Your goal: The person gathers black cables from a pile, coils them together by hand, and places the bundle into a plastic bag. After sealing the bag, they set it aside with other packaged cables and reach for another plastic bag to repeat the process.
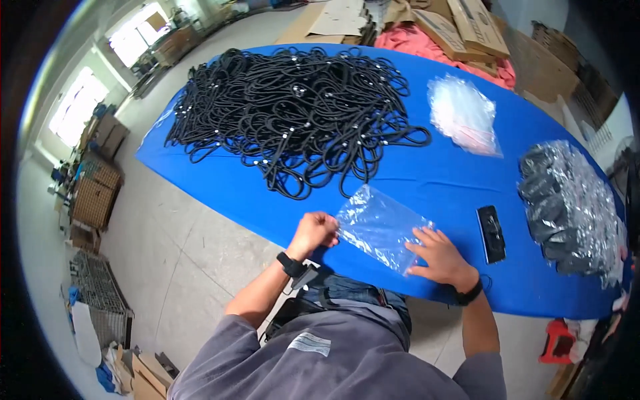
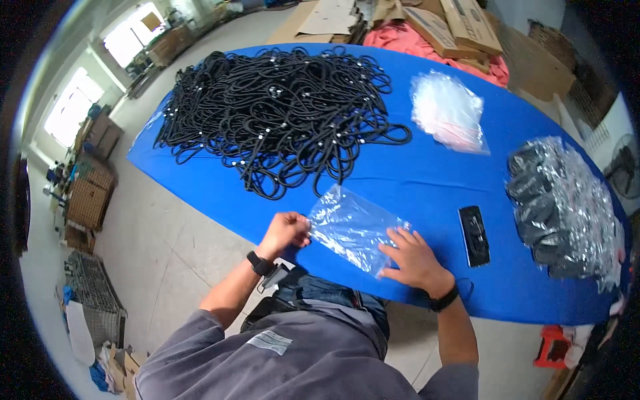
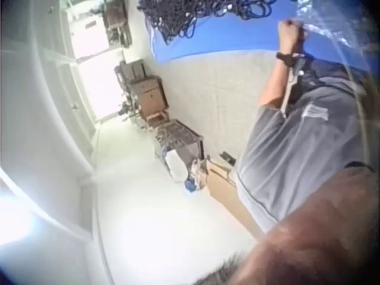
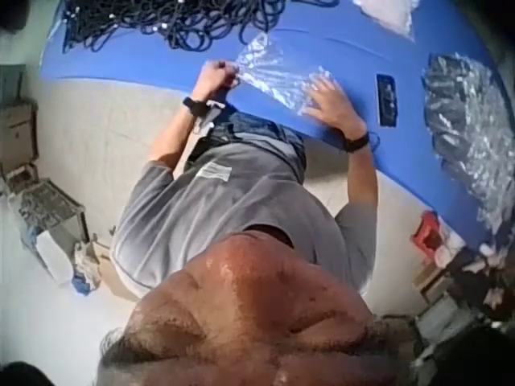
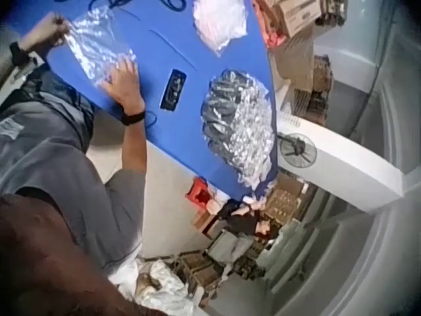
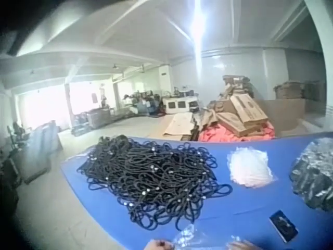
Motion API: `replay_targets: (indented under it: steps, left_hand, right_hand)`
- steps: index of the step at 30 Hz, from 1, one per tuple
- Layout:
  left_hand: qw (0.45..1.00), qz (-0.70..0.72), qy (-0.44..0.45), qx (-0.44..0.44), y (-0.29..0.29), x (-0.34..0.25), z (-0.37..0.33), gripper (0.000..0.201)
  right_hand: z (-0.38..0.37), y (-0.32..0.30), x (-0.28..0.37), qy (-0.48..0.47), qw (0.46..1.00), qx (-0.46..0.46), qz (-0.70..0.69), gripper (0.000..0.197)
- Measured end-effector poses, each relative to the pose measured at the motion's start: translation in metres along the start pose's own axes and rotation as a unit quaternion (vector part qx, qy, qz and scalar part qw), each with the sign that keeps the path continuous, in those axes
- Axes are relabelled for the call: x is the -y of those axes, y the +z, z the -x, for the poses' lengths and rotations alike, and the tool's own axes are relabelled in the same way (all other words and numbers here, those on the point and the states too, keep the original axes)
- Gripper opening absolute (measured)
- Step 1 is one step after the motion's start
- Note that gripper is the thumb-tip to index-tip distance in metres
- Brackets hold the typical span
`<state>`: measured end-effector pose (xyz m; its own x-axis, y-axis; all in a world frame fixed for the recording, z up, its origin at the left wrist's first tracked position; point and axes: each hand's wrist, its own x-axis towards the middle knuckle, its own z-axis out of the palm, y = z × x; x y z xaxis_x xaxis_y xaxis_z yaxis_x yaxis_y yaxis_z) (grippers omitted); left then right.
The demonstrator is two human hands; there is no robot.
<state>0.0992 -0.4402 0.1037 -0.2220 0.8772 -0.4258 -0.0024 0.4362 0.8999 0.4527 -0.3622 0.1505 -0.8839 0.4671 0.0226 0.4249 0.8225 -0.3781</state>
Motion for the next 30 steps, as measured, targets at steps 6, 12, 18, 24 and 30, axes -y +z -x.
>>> replay_targets:
  steps: [6,12,18,24,30]
  left_hand:
    - [0.962,-0.256,0.036,-0.086,-0.021,-0.042,0.017,0.031]
    - [0.728,-0.484,0.278,-0.397,-0.045,-0.052,-0.013,0.079]
    - [0.797,-0.430,0.142,-0.399,-0.038,-0.065,-0.085,0.096]
    - [0.793,-0.272,0.264,-0.478,-0.058,-0.084,-0.188,0.088]
    - [0.795,-0.255,0.339,-0.433,-0.003,-0.212,-0.221,0.062]
  right_hand:
    - [-0.050,-0.045,-0.039,-0.036,0.982,-0.017,-0.187,0.053]
    - [-0.109,-0.055,-0.130,0.076,0.686,-0.197,-0.696,0.034]
    - [-0.108,-0.016,-0.209,0.094,0.573,-0.214,-0.786,0.027]
    - [-0.103,-0.042,-0.243,0.081,0.532,-0.213,-0.815,0.026]
    - [-0.094,-0.046,-0.270,0.086,0.525,-0.218,-0.818,0.025]
